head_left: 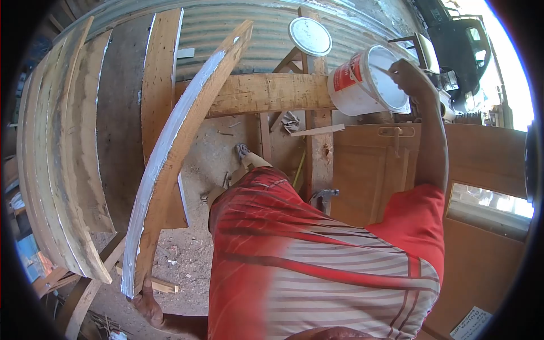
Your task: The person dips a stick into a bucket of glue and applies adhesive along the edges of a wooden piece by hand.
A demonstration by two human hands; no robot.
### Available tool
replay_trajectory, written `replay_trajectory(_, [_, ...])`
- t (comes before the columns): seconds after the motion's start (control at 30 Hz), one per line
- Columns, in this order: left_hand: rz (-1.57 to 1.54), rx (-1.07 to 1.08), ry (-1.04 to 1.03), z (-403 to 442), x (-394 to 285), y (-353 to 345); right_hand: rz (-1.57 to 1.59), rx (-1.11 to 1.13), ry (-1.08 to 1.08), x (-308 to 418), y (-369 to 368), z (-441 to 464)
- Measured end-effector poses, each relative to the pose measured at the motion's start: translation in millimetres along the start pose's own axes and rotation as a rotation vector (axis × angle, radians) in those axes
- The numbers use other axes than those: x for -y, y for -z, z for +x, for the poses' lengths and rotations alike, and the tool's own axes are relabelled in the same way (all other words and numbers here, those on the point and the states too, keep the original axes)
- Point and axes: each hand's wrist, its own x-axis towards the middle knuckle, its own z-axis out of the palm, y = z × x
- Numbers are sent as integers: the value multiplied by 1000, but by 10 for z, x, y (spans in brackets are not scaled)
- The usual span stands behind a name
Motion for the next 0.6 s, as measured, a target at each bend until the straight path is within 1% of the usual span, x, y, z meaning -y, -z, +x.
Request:
replay_trajectory(0.1, [-58, -43, -93, 9, 332, 99, -145, 182, 85, -166, -526, 591])
replay_trajectory(0.17, [85, 2, -63, -11, 6, 61, -272, 253, 135, -556, -966, 967])
replay_trajectory(0.2, [153, 21, -43, -39, -102, 60, -241, 259, 207, -595, -1009, 995])
replay_trajectory(0.27, [223, -15, -108, -73, 94, 103, -185, 272, 349, -623, -1081, 914])
replay_trajectory(0.33, [257, -62, -172, -82, 244, 90, -138, 236, 446, -598, -1114, 782])
replay_trajectory(0.43, [235, -102, -123, -62, 233, 25, 15, 55, 636, -748, -1282, 799])
replay_trajectory(0.47, [193, -86, -120, -48, 192, -1, 33, 101, 557, -659, -1186, 733])
replay_trajectory(0.5, [152, -69, -118, -34, 131, -17, 48, 143, 477, -348, -956, 580])
replay_trajectory(0.53, [112, -51, -118, -7, 69, -14, 19, 308, 246, -63, -581, 465])
replay_trajectory(0.57, [156, -27, -138, 19, 37, 22, -8, 472, 9, 182, -291, 322])
replay_trajectory(0.6, [198, 0, -159, 36, 38, 68, 257, 400, 142, -6, -254, 240])
